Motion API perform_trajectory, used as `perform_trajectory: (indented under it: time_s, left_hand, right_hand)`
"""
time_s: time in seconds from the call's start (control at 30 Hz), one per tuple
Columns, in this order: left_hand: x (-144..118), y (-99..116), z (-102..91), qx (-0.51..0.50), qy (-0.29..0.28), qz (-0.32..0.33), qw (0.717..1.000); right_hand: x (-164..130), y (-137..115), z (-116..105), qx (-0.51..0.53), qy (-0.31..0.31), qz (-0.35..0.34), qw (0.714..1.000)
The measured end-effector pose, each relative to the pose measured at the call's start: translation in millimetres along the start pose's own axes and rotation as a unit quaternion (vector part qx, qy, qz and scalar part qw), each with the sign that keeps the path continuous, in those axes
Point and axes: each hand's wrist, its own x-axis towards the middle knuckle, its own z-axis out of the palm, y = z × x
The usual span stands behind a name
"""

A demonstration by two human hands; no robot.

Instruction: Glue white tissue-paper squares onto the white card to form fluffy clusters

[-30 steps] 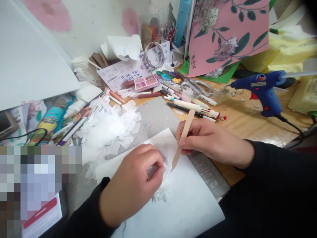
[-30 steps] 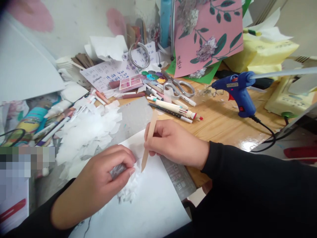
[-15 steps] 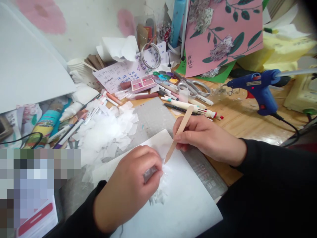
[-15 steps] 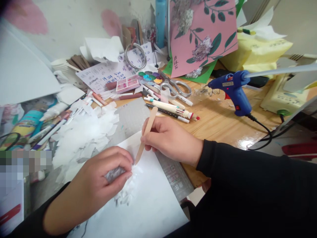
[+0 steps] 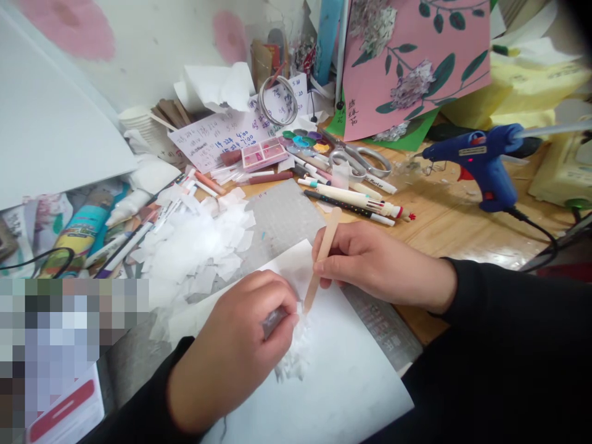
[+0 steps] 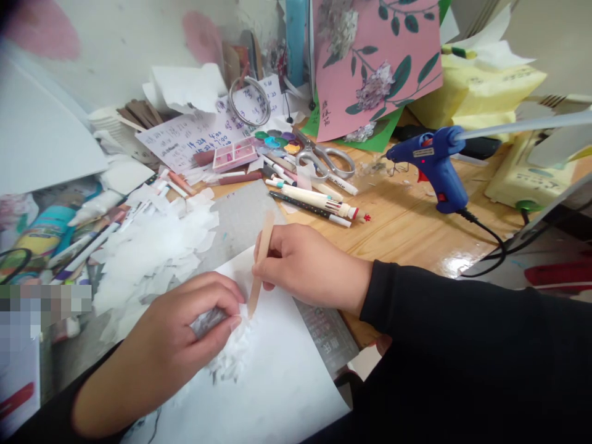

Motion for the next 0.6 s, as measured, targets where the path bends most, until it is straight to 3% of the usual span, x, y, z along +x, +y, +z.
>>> perform_trajectory:
  time_s: [0.37,0.6]
  left_hand:
    - [3.4,1.6,-0.1,0.007,-0.008,0.001,1.0]
    - [-0.3,-1.0,-3.6,-0.005,0.003,-0.055,0.998]
  right_hand:
    - [2.1,-0.9,-0.8,-0.033,0.003,0.014,0.999]
    - [0.9,5.1,-8.8,0.173,0.052,0.06,0.982]
